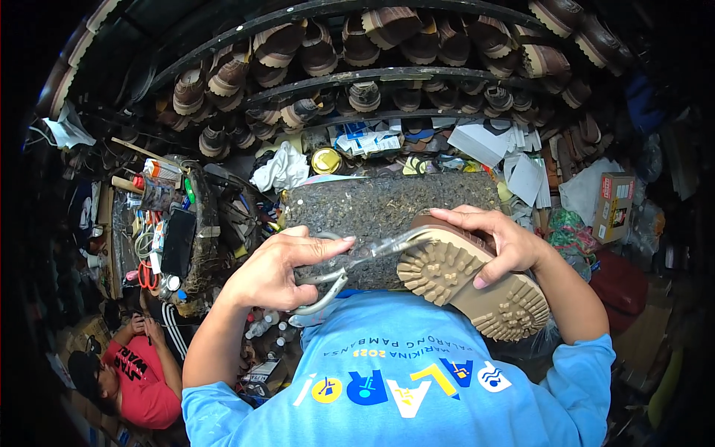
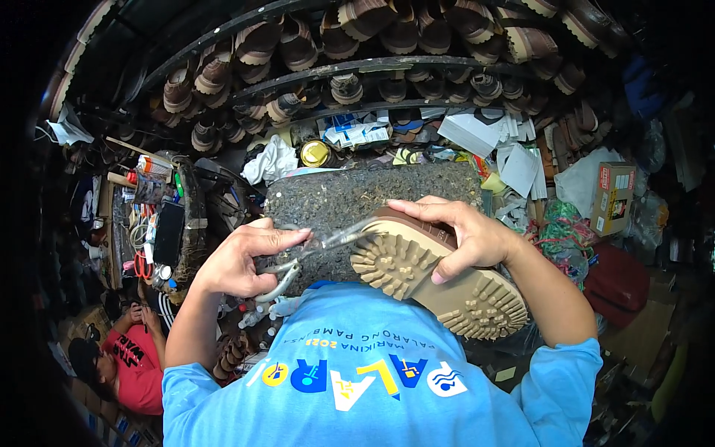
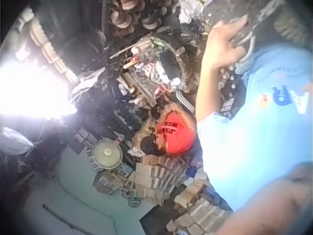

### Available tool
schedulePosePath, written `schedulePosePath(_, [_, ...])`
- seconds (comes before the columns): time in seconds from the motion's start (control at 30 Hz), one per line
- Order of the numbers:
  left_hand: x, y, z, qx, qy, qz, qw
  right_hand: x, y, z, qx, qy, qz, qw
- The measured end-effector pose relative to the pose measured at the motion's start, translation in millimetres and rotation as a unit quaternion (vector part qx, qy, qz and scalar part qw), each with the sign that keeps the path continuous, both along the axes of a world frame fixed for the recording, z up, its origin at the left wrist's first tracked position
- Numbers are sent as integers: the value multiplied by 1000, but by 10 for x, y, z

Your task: Trimming excess material from the soles of brown leather shoes using specialized cutting tools in a workshop.

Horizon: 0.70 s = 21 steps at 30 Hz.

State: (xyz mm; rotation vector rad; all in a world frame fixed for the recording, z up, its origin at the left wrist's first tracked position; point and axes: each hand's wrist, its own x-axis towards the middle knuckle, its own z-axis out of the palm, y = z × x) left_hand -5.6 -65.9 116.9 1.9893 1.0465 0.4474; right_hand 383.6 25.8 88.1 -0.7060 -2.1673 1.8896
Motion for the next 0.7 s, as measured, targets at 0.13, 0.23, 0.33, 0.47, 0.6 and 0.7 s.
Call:
schedulePosePath(0.13, [33,53,110,-13,20,-29,999,25,-14,8,-2,0,5,1000])
schedulePosePath(0.23, [36,69,122,-3,31,-27,999,23,-47,39,-12,9,0,1000])
schedulePosePath(0.33, [10,68,125,28,44,-36,998,11,-56,72,-19,8,1,1000])
schedulePosePath(0.47, [-26,87,200,88,65,-63,992,9,-67,71,10,21,22,999])
schedulePosePath(0.6, [-163,64,263,106,109,-71,986,16,-85,105,37,26,29,999])
schedulePosePath(0.7, [-265,1,238,70,108,-21,991,2,-77,143,46,24,34,998])
